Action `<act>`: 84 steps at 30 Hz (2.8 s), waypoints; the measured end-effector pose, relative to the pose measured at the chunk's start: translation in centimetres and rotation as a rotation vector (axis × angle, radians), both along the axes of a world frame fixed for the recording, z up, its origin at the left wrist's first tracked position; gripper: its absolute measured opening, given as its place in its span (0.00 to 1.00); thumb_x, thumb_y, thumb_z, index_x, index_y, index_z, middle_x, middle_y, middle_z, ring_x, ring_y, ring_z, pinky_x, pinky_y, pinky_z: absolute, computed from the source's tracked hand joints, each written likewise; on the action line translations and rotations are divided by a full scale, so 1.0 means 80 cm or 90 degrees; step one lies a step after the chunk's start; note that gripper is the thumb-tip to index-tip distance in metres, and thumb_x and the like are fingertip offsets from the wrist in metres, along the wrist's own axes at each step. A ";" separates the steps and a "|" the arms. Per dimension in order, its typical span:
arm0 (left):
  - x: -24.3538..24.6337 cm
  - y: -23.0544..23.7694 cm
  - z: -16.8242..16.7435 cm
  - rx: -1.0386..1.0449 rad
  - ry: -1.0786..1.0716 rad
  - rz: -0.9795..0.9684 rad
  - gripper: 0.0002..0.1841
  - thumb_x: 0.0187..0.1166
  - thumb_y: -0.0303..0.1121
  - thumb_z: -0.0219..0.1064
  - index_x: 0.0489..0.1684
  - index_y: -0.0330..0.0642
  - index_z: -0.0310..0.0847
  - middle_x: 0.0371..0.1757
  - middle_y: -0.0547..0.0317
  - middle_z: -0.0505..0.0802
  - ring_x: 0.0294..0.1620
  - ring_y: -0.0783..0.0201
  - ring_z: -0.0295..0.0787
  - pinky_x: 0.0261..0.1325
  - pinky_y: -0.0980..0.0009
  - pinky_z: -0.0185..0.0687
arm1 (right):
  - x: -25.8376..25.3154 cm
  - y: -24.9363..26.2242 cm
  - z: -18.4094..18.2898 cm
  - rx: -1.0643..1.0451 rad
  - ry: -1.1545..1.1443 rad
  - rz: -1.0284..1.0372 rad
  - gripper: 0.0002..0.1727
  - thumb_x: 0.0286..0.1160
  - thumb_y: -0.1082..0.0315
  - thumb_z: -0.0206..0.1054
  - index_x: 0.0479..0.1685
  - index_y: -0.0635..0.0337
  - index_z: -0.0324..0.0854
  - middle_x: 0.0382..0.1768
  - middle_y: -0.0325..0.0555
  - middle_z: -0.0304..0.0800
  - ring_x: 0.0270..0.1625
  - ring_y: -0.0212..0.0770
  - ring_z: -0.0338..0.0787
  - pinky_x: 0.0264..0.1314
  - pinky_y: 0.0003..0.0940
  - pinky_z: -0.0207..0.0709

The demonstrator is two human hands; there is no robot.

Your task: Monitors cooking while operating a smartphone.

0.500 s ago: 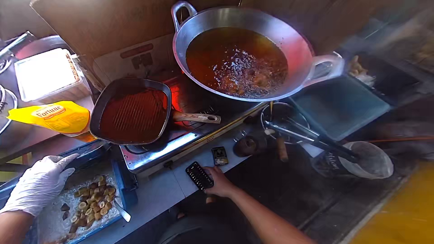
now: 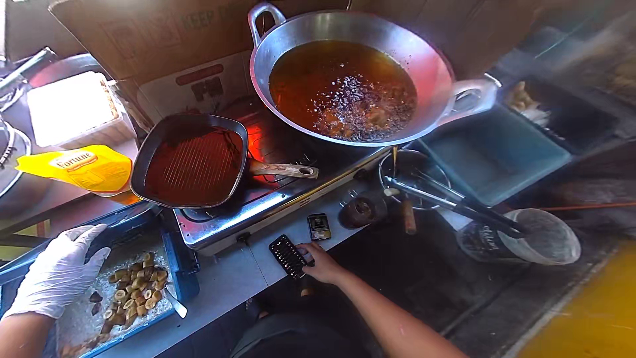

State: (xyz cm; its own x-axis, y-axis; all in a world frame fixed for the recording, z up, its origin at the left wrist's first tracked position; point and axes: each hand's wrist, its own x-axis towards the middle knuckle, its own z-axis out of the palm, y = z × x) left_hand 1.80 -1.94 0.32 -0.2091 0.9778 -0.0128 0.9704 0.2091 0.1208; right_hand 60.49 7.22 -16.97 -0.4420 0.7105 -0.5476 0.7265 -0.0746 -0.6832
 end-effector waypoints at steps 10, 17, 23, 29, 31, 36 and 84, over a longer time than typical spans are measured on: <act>0.049 -0.048 0.008 0.096 -0.059 0.042 0.27 0.77 0.37 0.68 0.78 0.48 0.78 0.81 0.43 0.79 0.83 0.41 0.71 0.83 0.41 0.65 | -0.021 0.017 0.003 0.005 -0.073 -0.129 0.22 0.85 0.44 0.63 0.54 0.53 0.87 0.45 0.45 0.94 0.52 0.45 0.93 0.63 0.54 0.84; 0.089 -0.100 0.003 0.171 -0.161 0.110 0.25 0.78 0.37 0.66 0.75 0.38 0.80 0.76 0.35 0.81 0.80 0.41 0.76 0.83 0.47 0.70 | -0.012 0.018 0.005 -0.011 -0.038 -0.116 0.19 0.85 0.49 0.65 0.56 0.54 0.87 0.45 0.46 0.93 0.51 0.44 0.93 0.62 0.51 0.84; 0.117 -0.140 -0.056 0.172 -0.263 0.253 0.21 0.84 0.36 0.66 0.72 0.37 0.82 0.66 0.34 0.86 0.59 0.49 0.90 0.65 0.54 0.86 | -0.012 0.018 0.005 -0.020 -0.037 -0.107 0.19 0.86 0.50 0.63 0.57 0.55 0.86 0.48 0.47 0.93 0.53 0.44 0.92 0.64 0.51 0.84; 0.131 -0.146 -0.090 0.202 -0.248 0.297 0.20 0.84 0.41 0.63 0.65 0.38 0.86 0.63 0.38 0.89 0.57 0.52 0.91 0.64 0.54 0.85 | -0.016 0.022 0.007 -0.052 -0.086 -0.066 0.24 0.65 0.60 0.80 0.62 0.51 0.84 0.45 0.45 0.91 0.49 0.46 0.91 0.59 0.53 0.86; 0.131 -0.144 -0.091 0.197 -0.247 0.305 0.20 0.85 0.42 0.62 0.65 0.38 0.86 0.64 0.37 0.88 0.59 0.50 0.90 0.66 0.51 0.84 | -0.024 0.023 0.014 -0.046 -0.124 -0.068 0.22 0.67 0.56 0.79 0.60 0.51 0.85 0.45 0.47 0.92 0.51 0.48 0.91 0.59 0.56 0.84; 0.130 -0.146 -0.093 0.186 -0.227 0.302 0.20 0.85 0.42 0.61 0.64 0.38 0.87 0.63 0.37 0.89 0.61 0.47 0.89 0.68 0.47 0.82 | -0.036 0.027 0.020 -0.031 -0.147 -0.101 0.26 0.80 0.40 0.66 0.54 0.55 0.87 0.47 0.49 0.94 0.56 0.50 0.92 0.64 0.59 0.82; 0.131 -0.144 -0.096 0.155 -0.190 0.349 0.16 0.84 0.43 0.62 0.56 0.46 0.91 0.59 0.46 0.93 0.63 0.50 0.90 0.70 0.44 0.79 | -0.007 0.034 0.003 -0.098 -0.056 -0.013 0.19 0.75 0.65 0.72 0.65 0.53 0.83 0.49 0.47 0.91 0.51 0.44 0.91 0.61 0.49 0.84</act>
State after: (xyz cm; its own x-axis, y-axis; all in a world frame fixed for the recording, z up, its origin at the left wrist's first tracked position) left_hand 12.29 -13.42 -7.39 -0.6983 0.7133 0.0599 0.6488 0.5953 0.4740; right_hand 59.91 9.94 -16.76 -0.3739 0.6239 -0.6862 0.7804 -0.1881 -0.5963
